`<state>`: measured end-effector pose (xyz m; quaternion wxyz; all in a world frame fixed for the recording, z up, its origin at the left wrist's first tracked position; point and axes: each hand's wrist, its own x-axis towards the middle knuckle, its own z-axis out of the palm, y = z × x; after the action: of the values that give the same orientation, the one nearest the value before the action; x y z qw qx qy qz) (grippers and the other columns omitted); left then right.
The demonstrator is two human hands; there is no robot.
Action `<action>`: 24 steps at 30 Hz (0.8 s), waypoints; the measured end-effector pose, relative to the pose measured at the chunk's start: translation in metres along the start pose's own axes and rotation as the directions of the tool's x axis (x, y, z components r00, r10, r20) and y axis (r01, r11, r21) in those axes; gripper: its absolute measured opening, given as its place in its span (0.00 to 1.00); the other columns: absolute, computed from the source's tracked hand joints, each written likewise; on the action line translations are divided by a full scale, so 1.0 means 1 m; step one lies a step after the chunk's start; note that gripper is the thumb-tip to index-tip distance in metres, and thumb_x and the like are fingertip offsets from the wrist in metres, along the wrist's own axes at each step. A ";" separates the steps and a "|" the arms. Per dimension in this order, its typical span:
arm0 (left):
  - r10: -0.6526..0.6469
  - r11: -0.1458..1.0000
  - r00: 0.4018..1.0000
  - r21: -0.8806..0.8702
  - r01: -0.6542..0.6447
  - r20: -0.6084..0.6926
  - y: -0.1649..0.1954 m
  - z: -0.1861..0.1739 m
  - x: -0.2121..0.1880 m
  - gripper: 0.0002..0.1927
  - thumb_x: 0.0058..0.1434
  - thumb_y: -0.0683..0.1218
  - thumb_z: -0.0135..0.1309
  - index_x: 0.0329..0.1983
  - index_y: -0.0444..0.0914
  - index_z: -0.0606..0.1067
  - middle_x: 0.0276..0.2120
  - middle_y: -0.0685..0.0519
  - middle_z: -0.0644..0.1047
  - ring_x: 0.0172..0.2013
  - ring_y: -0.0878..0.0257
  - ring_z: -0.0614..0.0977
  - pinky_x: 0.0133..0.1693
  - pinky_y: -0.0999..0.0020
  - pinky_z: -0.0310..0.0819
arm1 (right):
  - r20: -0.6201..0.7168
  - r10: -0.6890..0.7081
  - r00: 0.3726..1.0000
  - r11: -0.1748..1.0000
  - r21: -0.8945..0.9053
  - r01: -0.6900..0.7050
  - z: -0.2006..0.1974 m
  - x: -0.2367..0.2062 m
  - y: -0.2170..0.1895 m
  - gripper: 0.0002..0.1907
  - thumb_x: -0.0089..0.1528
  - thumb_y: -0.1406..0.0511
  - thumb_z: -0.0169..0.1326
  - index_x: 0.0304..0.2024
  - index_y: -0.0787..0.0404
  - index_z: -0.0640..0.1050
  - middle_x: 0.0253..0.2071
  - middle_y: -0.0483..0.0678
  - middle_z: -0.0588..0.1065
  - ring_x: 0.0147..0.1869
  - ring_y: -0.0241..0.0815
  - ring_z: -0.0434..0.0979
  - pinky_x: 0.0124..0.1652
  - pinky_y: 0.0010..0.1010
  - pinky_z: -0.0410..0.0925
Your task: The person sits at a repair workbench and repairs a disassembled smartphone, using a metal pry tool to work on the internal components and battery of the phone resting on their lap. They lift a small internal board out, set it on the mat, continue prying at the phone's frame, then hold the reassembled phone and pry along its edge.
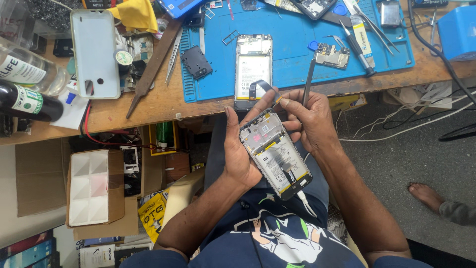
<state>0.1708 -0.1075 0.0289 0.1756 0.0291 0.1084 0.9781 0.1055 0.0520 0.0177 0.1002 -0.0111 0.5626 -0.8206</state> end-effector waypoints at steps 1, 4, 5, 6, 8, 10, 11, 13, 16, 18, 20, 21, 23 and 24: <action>-0.014 1.000 1.000 -0.016 0.014 0.007 0.000 0.000 0.001 0.52 0.72 0.76 0.29 0.84 0.35 0.49 0.53 0.32 0.77 0.54 0.46 0.83 0.60 0.48 0.78 | 0.007 -0.008 1.000 1.000 -0.004 0.008 0.000 0.001 -0.001 0.07 0.66 0.71 0.58 0.43 0.72 0.80 0.30 0.50 0.79 0.24 0.23 0.71 0.25 0.14 0.67; -0.037 0.998 0.998 -0.040 0.039 0.041 0.000 -0.002 0.002 0.52 0.74 0.76 0.30 0.83 0.32 0.50 0.52 0.31 0.78 0.55 0.45 0.83 0.61 0.49 0.78 | 0.016 -0.038 0.999 0.997 -0.072 0.039 -0.001 0.001 -0.004 0.07 0.66 0.71 0.58 0.44 0.71 0.80 0.35 0.51 0.81 0.30 0.26 0.77 0.30 0.17 0.72; -0.032 0.999 0.998 -0.033 0.034 0.057 0.000 -0.004 0.003 0.51 0.74 0.76 0.30 0.82 0.33 0.50 0.51 0.31 0.78 0.55 0.44 0.83 0.62 0.50 0.78 | 0.016 -0.041 0.999 0.994 -0.103 0.043 -0.002 -0.002 -0.005 0.07 0.67 0.71 0.57 0.44 0.71 0.80 0.36 0.51 0.81 0.33 0.28 0.80 0.33 0.18 0.74; -0.028 0.999 0.998 -0.031 0.030 0.061 -0.001 -0.005 0.002 0.51 0.74 0.77 0.30 0.81 0.33 0.51 0.50 0.31 0.78 0.55 0.43 0.83 0.62 0.50 0.78 | -0.043 -0.079 0.996 0.983 -0.168 0.070 -0.004 -0.008 -0.007 0.07 0.66 0.71 0.55 0.44 0.69 0.80 0.37 0.49 0.82 0.31 0.29 0.81 0.28 0.19 0.73; 0.017 1.000 0.999 -0.010 -0.017 0.042 -0.001 -0.007 0.001 0.50 0.74 0.77 0.30 0.81 0.34 0.51 0.50 0.31 0.78 0.52 0.44 0.83 0.59 0.52 0.78 | -0.119 -0.229 0.966 0.930 -0.320 0.181 -0.004 -0.030 -0.011 0.06 0.70 0.71 0.54 0.46 0.68 0.81 0.36 0.49 0.81 0.27 0.28 0.75 0.24 0.19 0.65; 0.082 0.996 0.997 0.018 -0.082 0.010 -0.002 -0.007 0.003 0.49 0.74 0.77 0.30 0.81 0.36 0.51 0.50 0.30 0.78 0.51 0.45 0.82 0.60 0.52 0.78 | -0.112 -0.375 0.920 0.866 -0.396 0.304 -0.009 -0.053 -0.026 0.06 0.75 0.73 0.54 0.45 0.71 0.81 0.35 0.50 0.79 0.26 0.27 0.68 0.25 0.18 0.58; 0.127 0.991 0.992 0.040 -0.126 -0.016 -0.002 -0.006 0.006 0.50 0.74 0.77 0.29 0.82 0.36 0.52 0.50 0.30 0.78 0.52 0.45 0.82 0.61 0.50 0.78 | -0.079 -0.408 0.909 0.835 -0.435 0.337 -0.007 -0.067 -0.032 0.06 0.75 0.72 0.55 0.44 0.70 0.81 0.35 0.49 0.79 0.27 0.27 0.69 0.27 0.18 0.59; 0.201 0.978 0.979 0.061 -0.199 -0.030 -0.002 -0.003 0.013 0.50 0.73 0.77 0.29 0.82 0.38 0.52 0.50 0.31 0.78 0.52 0.45 0.82 0.61 0.49 0.78 | 0.011 -0.471 0.882 0.732 -0.553 0.398 -0.001 -0.091 -0.046 0.04 0.71 0.71 0.57 0.43 0.69 0.80 0.36 0.46 0.78 0.31 0.27 0.73 0.30 0.20 0.63; 0.263 0.963 0.965 0.062 -0.262 -0.016 -0.010 0.004 0.020 0.50 0.71 0.78 0.30 0.83 0.40 0.52 0.52 0.32 0.77 0.53 0.44 0.82 0.58 0.48 0.77 | -0.007 -0.454 0.891 0.648 -0.689 0.325 0.014 -0.105 -0.051 0.14 0.58 0.70 0.66 0.44 0.69 0.80 0.35 0.46 0.78 0.26 0.26 0.67 0.26 0.20 0.60; 0.293 0.953 0.956 0.084 -0.292 0.000 -0.019 0.008 0.023 0.50 0.71 0.78 0.30 0.83 0.40 0.53 0.53 0.33 0.76 0.54 0.45 0.81 0.59 0.47 0.76 | -0.040 -0.483 0.875 0.588 -0.755 0.291 0.023 -0.107 -0.044 0.16 0.55 0.70 0.69 0.44 0.69 0.80 0.34 0.47 0.79 0.25 0.26 0.66 0.25 0.20 0.59; 0.343 0.939 0.935 0.074 -0.337 -0.087 -0.025 0.012 0.027 0.50 0.70 0.77 0.30 0.82 0.38 0.53 0.59 0.40 0.75 0.55 0.47 0.79 0.60 0.46 0.75 | 0.004 -0.571 0.821 0.462 -0.825 0.326 0.024 -0.102 -0.037 0.10 0.60 0.71 0.67 0.42 0.69 0.81 0.36 0.47 0.79 0.29 0.27 0.72 0.28 0.21 0.64; 0.371 0.928 0.919 0.073 -0.365 -0.130 -0.027 0.013 0.028 0.51 0.69 0.76 0.30 0.82 0.37 0.53 0.62 0.44 0.74 0.55 0.49 0.79 0.60 0.45 0.75 | -0.040 -0.547 0.836 0.510 -0.808 0.295 0.022 -0.100 -0.035 0.08 0.62 0.71 0.66 0.42 0.68 0.82 0.34 0.46 0.79 0.30 0.26 0.73 0.29 0.20 0.65; 0.382 0.920 0.912 0.153 -0.360 -0.150 -0.028 0.015 0.030 0.51 0.68 0.76 0.30 0.81 0.37 0.53 0.63 0.47 0.73 0.55 0.50 0.78 0.59 0.46 0.75 | -0.114 -0.488 0.865 0.598 -0.766 0.237 0.017 -0.094 -0.033 0.03 0.66 0.72 0.63 0.42 0.67 0.82 0.30 0.44 0.79 0.31 0.25 0.76 0.30 0.19 0.67; 0.393 0.912 0.905 0.192 -0.362 -0.161 -0.027 0.016 0.031 0.51 0.67 0.76 0.30 0.81 0.37 0.53 0.64 0.49 0.72 0.54 0.51 0.77 0.59 0.47 0.75 | -0.155 -0.444 0.882 0.693 -0.683 0.229 0.014 -0.090 -0.034 0.03 0.66 0.73 0.61 0.41 0.68 0.82 0.32 0.45 0.80 0.31 0.25 0.75 0.31 0.19 0.67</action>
<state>0.1526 -0.0686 0.0385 -0.0320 -0.0331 0.1945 0.9798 0.1908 0.0666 0.0628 -0.1532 -0.0208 0.8067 -0.5704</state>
